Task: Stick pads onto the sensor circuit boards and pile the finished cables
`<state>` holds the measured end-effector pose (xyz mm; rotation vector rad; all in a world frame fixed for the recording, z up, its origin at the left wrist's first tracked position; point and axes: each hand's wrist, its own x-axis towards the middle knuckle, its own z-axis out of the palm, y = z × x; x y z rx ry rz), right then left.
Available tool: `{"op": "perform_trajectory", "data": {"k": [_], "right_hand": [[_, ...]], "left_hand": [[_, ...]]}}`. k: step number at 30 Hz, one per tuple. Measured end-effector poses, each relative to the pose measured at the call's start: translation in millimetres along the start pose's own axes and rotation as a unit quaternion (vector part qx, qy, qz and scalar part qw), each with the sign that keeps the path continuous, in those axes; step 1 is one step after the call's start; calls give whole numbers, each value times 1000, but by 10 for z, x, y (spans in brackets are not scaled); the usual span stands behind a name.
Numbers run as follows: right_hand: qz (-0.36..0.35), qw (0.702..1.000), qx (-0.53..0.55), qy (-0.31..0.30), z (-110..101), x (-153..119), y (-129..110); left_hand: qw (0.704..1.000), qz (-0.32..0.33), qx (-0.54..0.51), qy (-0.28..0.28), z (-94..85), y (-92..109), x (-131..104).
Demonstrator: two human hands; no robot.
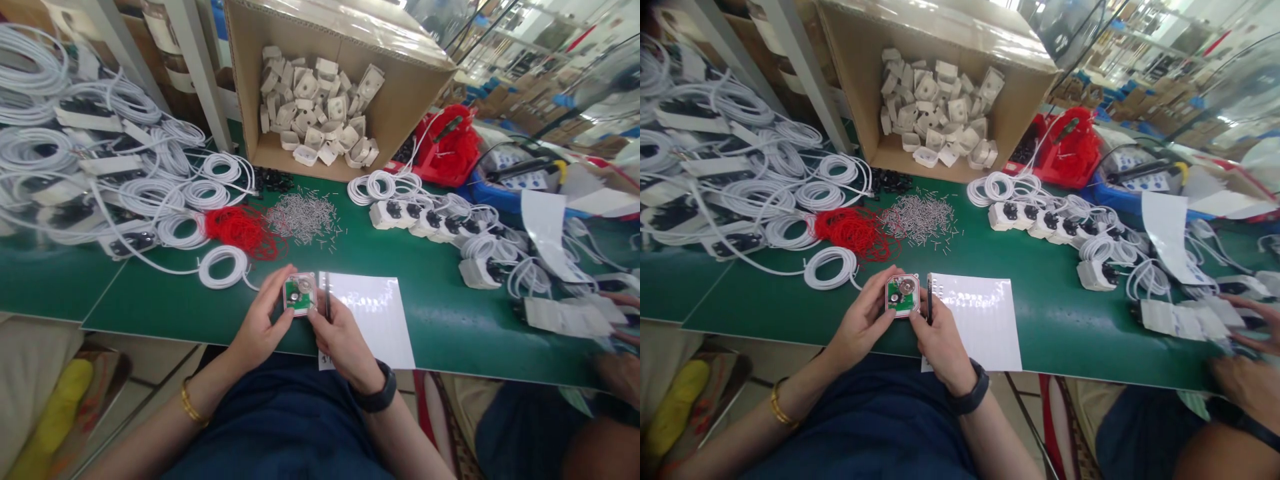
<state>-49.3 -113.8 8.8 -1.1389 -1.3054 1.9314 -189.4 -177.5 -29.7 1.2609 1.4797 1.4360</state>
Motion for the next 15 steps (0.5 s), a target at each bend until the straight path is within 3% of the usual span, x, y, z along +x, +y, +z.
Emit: {"op": "perform_trajectory", "data": {"k": [9,15], "right_hand": [[-13,999,-29,-22,10,-6,-75],[16,998,-27,-46,-6,-45,-115]], "left_hand": [[998,24,65,7,23,16,-10],[995,40,93,10,25,17,-15]]}}
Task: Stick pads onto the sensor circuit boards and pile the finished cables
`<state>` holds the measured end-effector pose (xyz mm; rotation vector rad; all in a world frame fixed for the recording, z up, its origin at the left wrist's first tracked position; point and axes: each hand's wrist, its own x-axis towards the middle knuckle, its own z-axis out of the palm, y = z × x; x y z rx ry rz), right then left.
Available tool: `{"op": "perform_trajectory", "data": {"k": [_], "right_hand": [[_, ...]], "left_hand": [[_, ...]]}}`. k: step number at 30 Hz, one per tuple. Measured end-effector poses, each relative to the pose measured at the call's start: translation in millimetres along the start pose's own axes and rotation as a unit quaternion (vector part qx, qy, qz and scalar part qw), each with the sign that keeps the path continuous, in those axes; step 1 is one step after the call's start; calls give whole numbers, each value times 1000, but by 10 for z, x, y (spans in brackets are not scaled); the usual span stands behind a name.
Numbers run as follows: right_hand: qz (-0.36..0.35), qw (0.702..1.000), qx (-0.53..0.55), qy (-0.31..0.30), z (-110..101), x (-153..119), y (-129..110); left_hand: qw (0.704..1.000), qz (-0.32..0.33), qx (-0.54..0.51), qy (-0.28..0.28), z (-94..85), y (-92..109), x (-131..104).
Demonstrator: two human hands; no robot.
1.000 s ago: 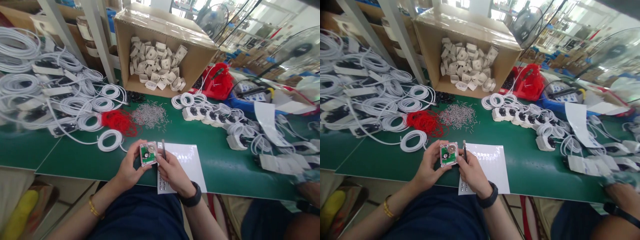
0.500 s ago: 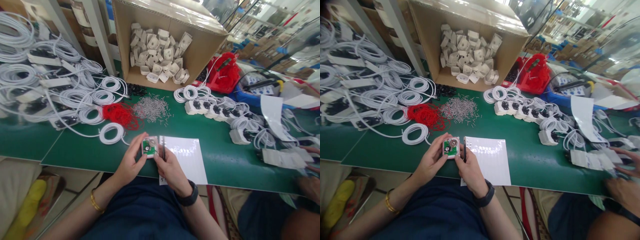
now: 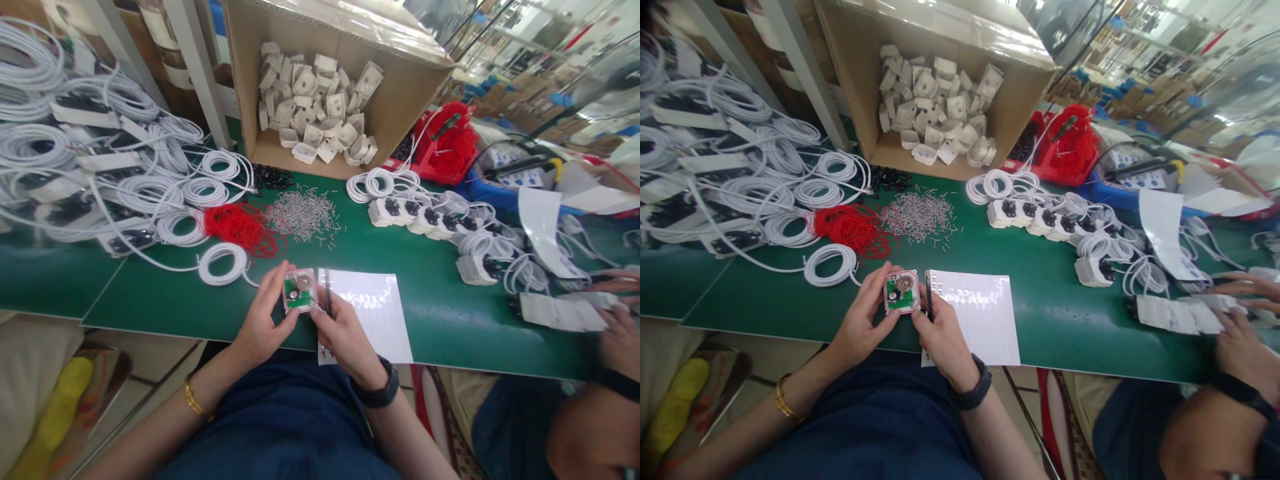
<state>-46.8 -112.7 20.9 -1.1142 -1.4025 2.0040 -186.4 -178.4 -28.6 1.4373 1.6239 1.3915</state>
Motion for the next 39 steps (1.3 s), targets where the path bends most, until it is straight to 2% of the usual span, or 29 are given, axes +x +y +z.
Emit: {"op": "perform_trajectory", "data": {"k": [3,11,18,23,26,30,32,34,37,39], "right_hand": [[-8,1000,-6,11,12,0,8],[-107,986,-93,87,35,39,102],[-119,979,-163,32,0,53,86],[-134,973,-184,39,11,51,124],[-118,973,-193,39,1,55,105],[-11,971,-238,10,-123,63,31],[4,973,-229,37,-233,69,6],[-55,979,-172,89,-349,72,-10],[-174,972,-72,143,-457,46,-49],[-187,972,-27,141,-447,-3,-85]], "left_hand": [[1000,10,15,-3,-4,13,1],[995,46,90,-9,-16,52,15],[999,-4,53,10,-20,-31,37],[998,-5,63,22,-2,-15,31],[998,-13,52,29,-7,-13,23],[999,-30,20,32,-5,-35,10],[999,-41,3,33,0,-41,5],[998,-45,-3,34,2,-39,5],[999,-30,23,32,-5,-27,10],[998,-21,44,31,-13,-16,15]]}}
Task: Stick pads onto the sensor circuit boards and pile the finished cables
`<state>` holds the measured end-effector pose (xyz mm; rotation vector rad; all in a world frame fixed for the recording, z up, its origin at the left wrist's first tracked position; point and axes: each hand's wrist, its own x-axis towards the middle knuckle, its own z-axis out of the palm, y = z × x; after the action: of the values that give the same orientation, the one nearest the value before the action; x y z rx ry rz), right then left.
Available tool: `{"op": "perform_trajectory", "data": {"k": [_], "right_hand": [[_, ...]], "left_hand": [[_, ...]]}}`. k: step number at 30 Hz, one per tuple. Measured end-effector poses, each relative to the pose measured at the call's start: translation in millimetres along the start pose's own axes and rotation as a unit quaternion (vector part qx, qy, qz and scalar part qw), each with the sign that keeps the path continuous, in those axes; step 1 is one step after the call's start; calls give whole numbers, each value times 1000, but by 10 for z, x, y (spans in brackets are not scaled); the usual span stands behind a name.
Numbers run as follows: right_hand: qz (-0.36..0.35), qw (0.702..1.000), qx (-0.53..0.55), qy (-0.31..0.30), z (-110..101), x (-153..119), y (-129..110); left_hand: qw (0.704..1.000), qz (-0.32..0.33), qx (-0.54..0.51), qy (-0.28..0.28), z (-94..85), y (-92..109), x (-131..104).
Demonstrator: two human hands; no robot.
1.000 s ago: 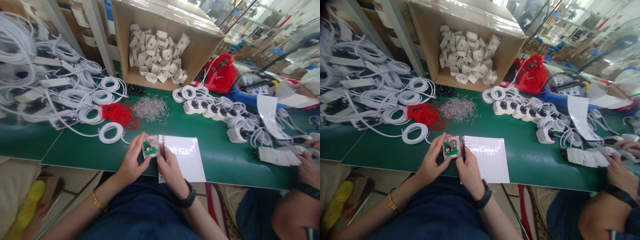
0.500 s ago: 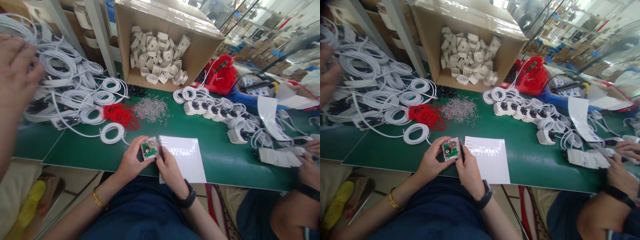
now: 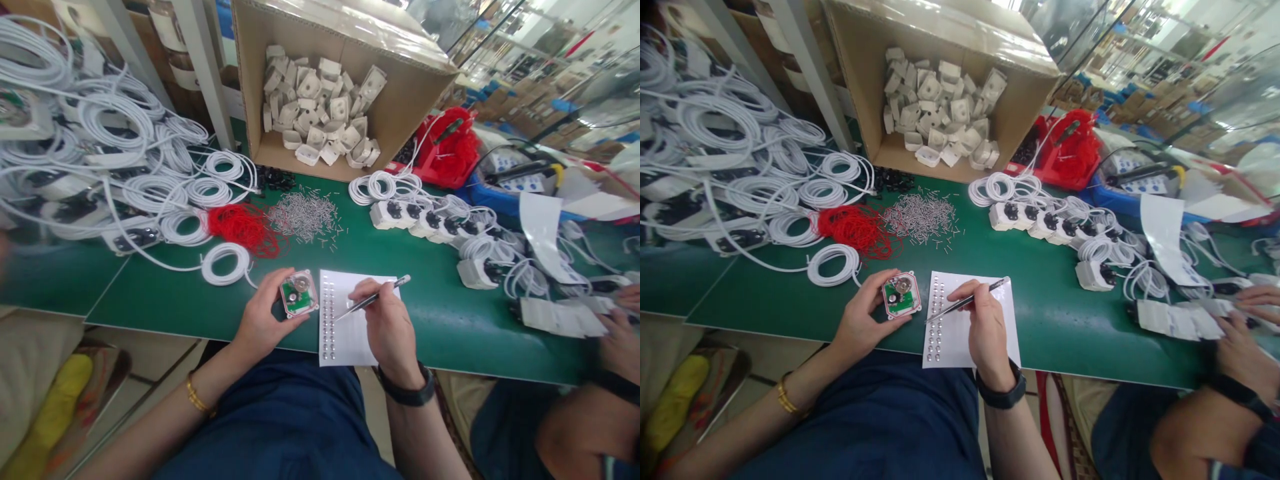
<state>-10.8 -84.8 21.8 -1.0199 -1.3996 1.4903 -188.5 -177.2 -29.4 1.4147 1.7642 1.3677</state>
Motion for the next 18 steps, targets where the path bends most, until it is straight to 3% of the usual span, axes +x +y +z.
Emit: {"op": "perform_trajectory", "data": {"k": [5,11,15,18], "right_hand": [[27,997,54,-46,190,-174,-122],[-20,999,-30,-19,391,-278,-28],[-33,996,-82,-15,387,-284,-4],[-88,990,-105,25,272,-206,-108]], "left_hand": [[1000,15,21,4,-7,13,7],[999,27,27,3,1,7,10],[999,25,24,5,-4,12,15],[1000,19,23,-1,-17,17,18]]}}
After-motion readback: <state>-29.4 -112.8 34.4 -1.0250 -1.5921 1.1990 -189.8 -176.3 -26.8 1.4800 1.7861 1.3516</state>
